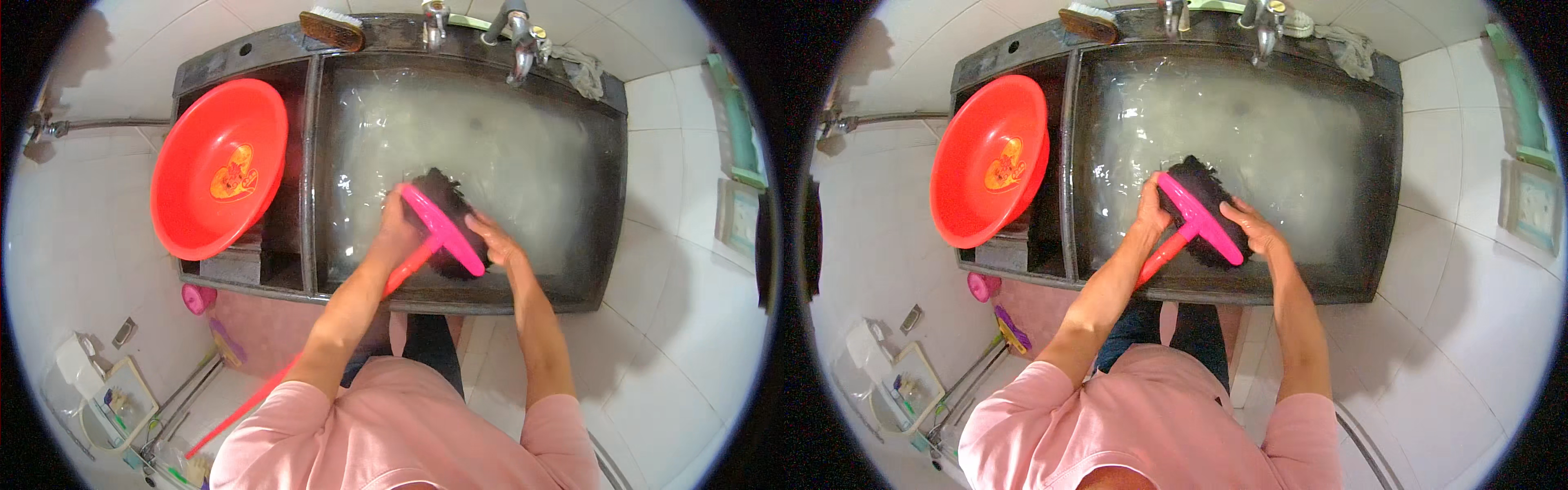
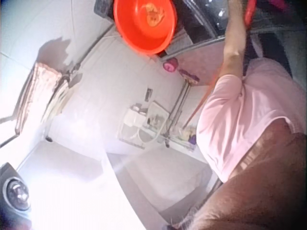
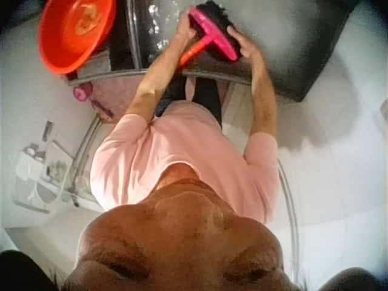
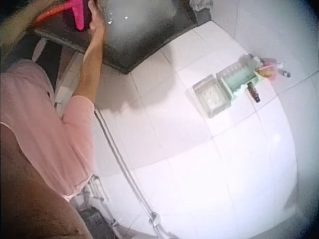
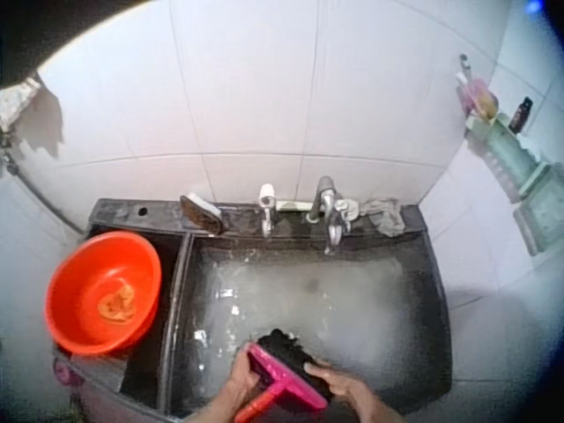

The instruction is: Washing and rinsing a pink broom head in a bathroom sink.

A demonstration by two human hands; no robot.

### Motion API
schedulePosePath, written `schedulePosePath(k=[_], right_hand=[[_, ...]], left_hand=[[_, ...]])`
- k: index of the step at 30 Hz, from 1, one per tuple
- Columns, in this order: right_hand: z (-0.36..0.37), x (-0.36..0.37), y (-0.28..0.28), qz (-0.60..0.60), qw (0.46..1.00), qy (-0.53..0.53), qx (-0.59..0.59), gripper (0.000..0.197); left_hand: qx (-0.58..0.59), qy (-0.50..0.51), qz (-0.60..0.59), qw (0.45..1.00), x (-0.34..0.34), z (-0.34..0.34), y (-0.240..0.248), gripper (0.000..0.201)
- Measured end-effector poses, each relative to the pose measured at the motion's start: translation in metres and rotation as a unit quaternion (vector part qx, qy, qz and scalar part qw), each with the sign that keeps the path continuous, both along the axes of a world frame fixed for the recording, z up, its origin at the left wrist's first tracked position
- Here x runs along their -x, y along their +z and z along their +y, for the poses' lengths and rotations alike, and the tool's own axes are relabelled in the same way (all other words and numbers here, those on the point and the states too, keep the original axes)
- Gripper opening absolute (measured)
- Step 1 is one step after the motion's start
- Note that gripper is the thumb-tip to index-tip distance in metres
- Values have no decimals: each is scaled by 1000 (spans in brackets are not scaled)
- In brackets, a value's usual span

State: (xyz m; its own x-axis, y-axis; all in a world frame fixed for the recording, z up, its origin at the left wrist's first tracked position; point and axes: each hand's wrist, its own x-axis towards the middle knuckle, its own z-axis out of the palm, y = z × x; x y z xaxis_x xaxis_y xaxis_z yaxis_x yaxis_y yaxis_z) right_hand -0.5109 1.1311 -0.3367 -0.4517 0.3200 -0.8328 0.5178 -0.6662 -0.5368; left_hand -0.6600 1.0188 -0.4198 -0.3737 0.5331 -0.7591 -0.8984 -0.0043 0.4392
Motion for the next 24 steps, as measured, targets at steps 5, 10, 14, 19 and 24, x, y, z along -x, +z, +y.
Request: schedulePosePath(k=[5,10,14,19,24], right_hand=[[-7,24,8,-4,992,24,-125,59],[13,47,-2,-116,983,2,-141,58],[32,62,-17,-47,963,100,-246,61],[27,117,1,63,895,350,-269,64],[18,108,-29,60,927,254,-268,50]], left_hand=[[-46,-56,31,997,-3,-12,-8,41],[-112,36,-255,960,-4,-12,46,63],[-74,14,-87,993,-9,-8,45,70],[-72,48,-140,986,-13,10,86,61],[-37,34,-71,996,-16,4,88,55]])
